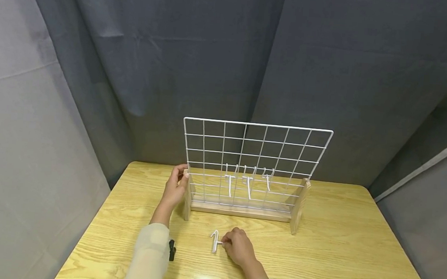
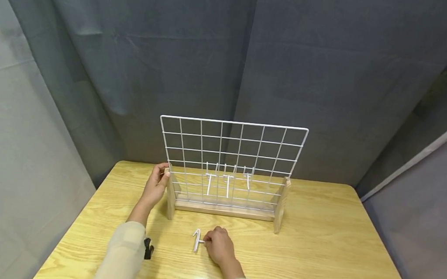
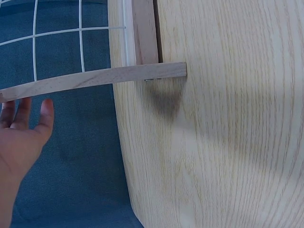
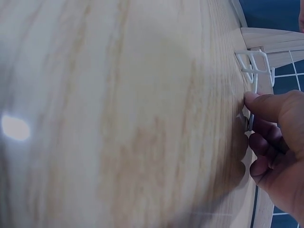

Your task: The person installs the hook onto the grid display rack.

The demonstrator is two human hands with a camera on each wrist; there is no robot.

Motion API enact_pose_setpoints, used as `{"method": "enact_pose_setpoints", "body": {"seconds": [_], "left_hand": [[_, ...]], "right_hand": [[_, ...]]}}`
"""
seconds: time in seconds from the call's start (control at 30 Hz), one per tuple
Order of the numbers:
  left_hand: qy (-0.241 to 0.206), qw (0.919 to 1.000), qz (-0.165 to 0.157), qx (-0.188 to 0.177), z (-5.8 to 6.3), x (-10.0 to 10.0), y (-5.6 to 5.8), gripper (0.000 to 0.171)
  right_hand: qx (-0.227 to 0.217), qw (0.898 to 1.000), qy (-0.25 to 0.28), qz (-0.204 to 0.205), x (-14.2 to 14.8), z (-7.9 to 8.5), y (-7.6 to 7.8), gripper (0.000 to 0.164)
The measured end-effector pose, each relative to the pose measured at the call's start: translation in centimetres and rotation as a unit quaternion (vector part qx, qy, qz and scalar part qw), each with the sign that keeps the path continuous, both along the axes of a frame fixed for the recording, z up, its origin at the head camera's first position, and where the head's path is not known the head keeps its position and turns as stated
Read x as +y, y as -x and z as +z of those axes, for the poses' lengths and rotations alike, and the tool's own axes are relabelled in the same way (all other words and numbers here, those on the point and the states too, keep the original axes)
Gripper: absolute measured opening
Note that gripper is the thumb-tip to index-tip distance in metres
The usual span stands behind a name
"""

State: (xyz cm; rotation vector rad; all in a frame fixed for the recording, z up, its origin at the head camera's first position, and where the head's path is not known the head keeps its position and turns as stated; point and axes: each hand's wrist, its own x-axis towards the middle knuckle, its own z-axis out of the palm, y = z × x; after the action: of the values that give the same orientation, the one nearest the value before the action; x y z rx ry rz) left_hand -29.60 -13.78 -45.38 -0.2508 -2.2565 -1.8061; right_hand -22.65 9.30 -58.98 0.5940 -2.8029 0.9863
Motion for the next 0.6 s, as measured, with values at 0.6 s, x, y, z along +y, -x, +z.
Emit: {"method": "enact_pose_setpoints", "body": {"seconds": [0.6], "left_hand": [[-0.005,1.0000,0.004,-0.003,-2.7,-0.7,2.1,0.032]], "right_hand": [[-0.070,0.994,0.004,0.082,0.7,1.4,0.3,0.008]]}}
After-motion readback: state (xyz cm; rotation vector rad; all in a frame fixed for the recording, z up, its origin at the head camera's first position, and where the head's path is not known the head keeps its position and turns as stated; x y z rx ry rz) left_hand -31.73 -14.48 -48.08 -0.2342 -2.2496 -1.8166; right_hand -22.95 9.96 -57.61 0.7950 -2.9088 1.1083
